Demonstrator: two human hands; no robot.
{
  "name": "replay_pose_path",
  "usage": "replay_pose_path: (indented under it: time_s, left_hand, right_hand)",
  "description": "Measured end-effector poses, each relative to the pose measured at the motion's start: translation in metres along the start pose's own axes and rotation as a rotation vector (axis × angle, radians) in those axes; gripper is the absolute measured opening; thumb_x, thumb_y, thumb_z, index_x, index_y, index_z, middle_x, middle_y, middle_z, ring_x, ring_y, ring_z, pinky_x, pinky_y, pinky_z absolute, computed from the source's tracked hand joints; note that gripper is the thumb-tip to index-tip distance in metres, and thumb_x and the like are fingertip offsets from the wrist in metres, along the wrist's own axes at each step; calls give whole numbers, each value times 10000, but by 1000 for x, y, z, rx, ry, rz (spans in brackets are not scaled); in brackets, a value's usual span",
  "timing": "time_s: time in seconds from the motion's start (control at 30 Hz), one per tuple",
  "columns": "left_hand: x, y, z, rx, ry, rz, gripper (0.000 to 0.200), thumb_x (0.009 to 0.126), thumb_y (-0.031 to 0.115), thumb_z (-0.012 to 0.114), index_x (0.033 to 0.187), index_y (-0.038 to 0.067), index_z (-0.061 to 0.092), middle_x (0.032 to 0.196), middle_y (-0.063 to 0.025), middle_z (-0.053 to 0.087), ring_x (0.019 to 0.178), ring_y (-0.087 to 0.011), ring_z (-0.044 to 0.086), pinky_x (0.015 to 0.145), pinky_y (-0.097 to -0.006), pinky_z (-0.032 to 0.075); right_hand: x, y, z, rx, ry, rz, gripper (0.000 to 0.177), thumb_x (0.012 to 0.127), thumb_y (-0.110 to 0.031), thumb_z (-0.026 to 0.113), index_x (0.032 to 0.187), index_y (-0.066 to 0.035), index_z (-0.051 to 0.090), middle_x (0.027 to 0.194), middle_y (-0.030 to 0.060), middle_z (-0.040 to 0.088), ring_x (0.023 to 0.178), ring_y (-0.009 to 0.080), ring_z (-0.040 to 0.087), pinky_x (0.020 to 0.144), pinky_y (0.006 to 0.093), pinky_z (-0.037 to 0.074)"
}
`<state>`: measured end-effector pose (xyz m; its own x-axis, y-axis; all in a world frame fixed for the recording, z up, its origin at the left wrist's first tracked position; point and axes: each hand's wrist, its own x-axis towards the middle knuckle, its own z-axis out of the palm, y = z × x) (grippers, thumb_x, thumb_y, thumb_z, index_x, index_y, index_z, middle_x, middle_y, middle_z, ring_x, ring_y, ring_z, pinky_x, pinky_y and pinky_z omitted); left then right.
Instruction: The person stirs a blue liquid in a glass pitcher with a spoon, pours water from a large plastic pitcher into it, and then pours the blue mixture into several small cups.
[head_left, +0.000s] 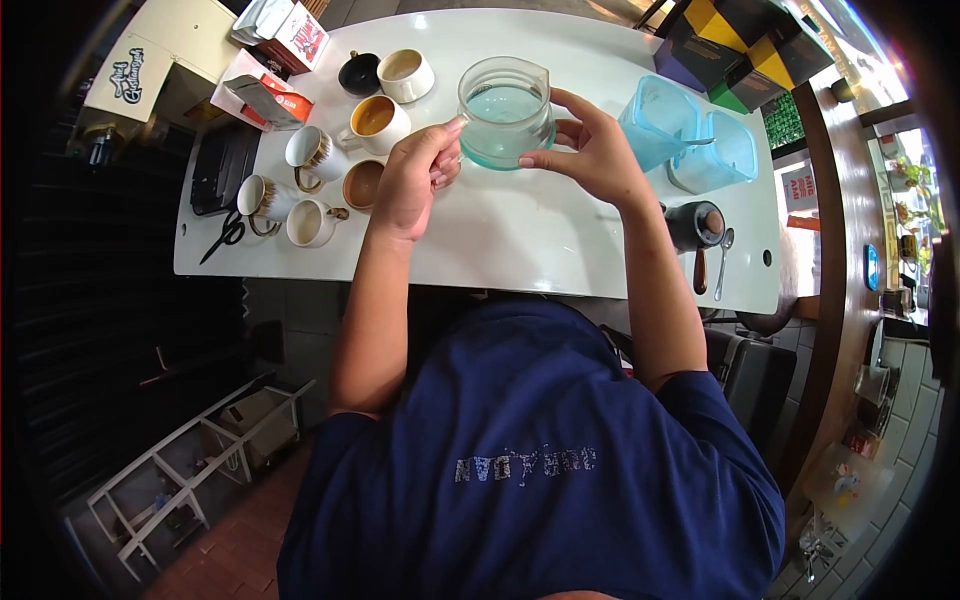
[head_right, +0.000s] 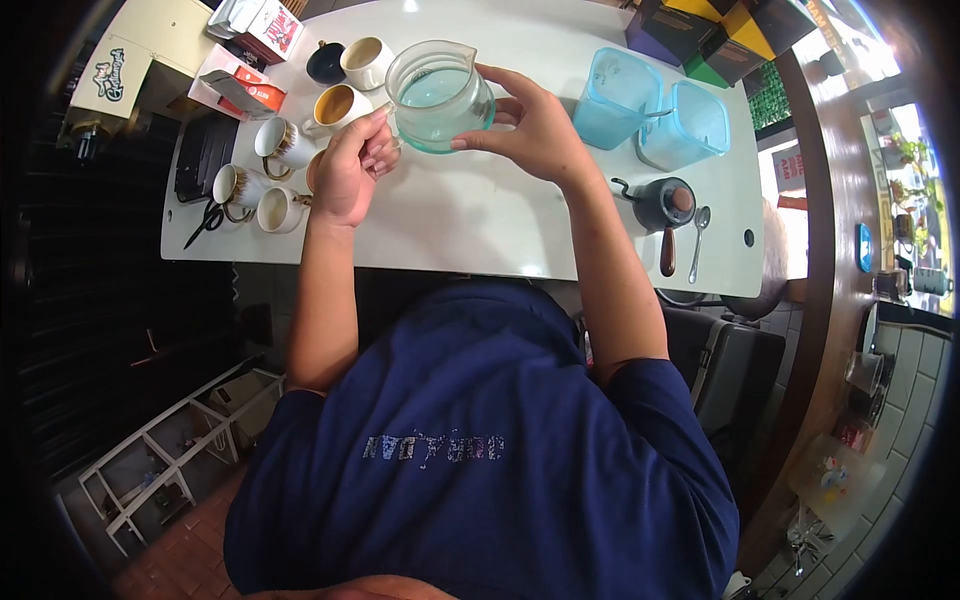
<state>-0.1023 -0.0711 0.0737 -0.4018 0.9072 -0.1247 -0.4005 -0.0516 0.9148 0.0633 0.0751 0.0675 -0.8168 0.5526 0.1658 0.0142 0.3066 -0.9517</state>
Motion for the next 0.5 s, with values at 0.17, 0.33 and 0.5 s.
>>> replay_pose_path:
  time_s: [0.17, 0.33, 0.5]
  left_hand:
    - [-1, -15, -5, 0, 5, -5, 331, 879, 260, 551, 602, 139, 416, 593, 67, 347, 534, -32, 292, 489, -206, 223]
    - [-6, -50, -15, -6, 0, -55, 312, 880, 245, 552, 610, 144, 434, 603, 73, 361, 541, -24, 304, 492, -199, 231]
    - [-9, -83, -24, 43, -8, -96, 312, 904, 232, 525, 624, 127, 432, 610, 67, 344, 550, -40, 298, 514, -213, 246]
  right_hand:
    - [-11, 11, 7, -83, 73, 22, 801, 629, -177, 842, 1295, 20, 443, 1144, 141, 587, 1033, 202, 584, 894, 337, 469]
    - [-24, 36, 13, -250, 102, -6, 809, 611, -250, 849, 1283, -5, 472, 1213, 131, 544, 1028, 207, 551, 806, 310, 486]
    - [-37, 62, 20, -309, 25, 44, 808, 631, -288, 822, 1306, -27, 461, 1266, 129, 508, 824, 197, 487, 723, 296, 460]
